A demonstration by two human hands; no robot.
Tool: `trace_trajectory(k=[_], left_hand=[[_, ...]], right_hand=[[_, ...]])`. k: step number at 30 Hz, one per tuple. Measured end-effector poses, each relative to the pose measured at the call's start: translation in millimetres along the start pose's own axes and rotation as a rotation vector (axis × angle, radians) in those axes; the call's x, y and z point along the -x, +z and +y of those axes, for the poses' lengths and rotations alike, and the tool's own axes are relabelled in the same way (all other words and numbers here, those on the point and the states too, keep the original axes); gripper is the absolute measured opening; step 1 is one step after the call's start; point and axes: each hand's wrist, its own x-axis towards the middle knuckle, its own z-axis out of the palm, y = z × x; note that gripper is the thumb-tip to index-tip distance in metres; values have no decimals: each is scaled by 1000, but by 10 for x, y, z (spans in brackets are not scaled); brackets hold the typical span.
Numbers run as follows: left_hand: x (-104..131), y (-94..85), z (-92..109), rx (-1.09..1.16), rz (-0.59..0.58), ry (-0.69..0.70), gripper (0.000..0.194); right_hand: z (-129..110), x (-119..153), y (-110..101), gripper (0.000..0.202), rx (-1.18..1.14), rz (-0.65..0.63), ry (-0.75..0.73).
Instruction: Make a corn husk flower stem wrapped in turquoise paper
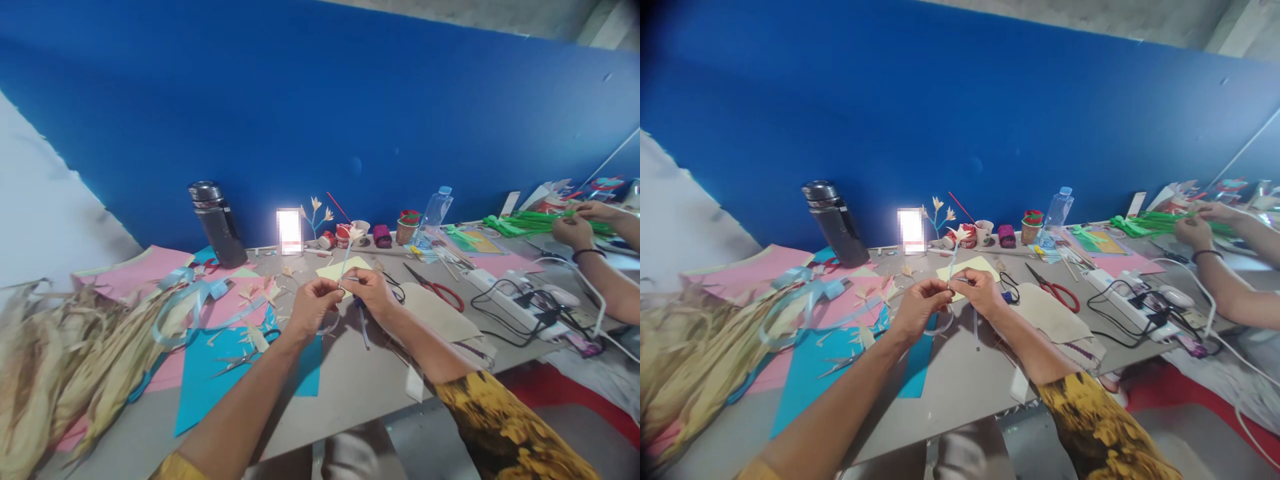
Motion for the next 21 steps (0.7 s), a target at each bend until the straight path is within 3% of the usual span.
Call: trace_trajectory(k=[4,8,14,19,21], left_hand=[[-42,-7,-41,61,47,-1,24],[-60,6,-91,69,129,-16,24],[-62,-34,-82,29,135,14,20],[-126,-118,-58,61,227,-28,26],[-159,-151,-57,91,262,-60,31]], right_hand=[[29,-8,13,20,87,18,-84],[63,25,85,17,200,126,-142],[127,49,184,19,318,210,-205],[91,-115,-182,26,309,325,-61],[52,-160,-404,25,456,199,66]])
